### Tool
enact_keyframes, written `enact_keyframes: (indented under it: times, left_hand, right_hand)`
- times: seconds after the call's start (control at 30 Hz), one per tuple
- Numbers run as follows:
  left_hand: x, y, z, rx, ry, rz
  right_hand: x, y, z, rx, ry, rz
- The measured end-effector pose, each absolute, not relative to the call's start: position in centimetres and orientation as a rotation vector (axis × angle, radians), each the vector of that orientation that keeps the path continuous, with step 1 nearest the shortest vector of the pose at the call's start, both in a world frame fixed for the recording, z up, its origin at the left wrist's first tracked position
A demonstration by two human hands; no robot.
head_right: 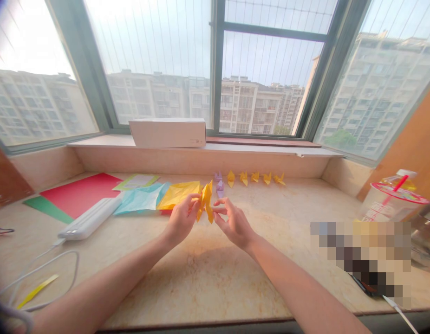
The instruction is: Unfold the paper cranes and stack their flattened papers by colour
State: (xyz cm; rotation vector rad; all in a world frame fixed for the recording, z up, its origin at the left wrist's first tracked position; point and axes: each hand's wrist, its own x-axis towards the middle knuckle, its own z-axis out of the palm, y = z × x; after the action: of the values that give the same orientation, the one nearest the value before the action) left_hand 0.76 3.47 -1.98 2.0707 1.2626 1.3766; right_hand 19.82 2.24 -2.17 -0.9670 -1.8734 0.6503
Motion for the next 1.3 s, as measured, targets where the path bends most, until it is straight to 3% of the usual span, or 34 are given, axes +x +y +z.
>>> enact_keyframes:
  times: [0.23, 0.57, 0.73, 0.97, 1.13, 1.3]
  left_hand:
    - [0.5, 3.3, -1.8, 2.271, 1.289, 1.346]
    - [0.5, 3.1, -1.5, 2.455, 1.255, 1.256]
    - [0.5, 3.4, -1.7, 2.195, 1.265, 1.34]
    - [1.5, 3.1, -1.7, 1.659, 1.014, 1.436]
    - [1.9, 2.4, -1.2, 1.609, 0.856, 1.391]
    - [2.1, 1.8, -0.9, 1.724, 0.986, 1.247]
  right_hand:
    - [19.7, 2.7, -2.0, -0.95, -1.766, 0.736]
    - [20.0, 2.2, -1.2, -0.864, -1.91, 0.402]
    - [20.1, 2.7, -1.6, -1.042, -1.762, 0.409]
    - [19.9, 3.8, -2.1, -0.984, -1.545, 0.686]
    - [20.3, 3.3, -2.0, -1.073, -1.644, 0.359]
    - [20.5, 3.1, -2.0, -0.941, -1.861, 0.172]
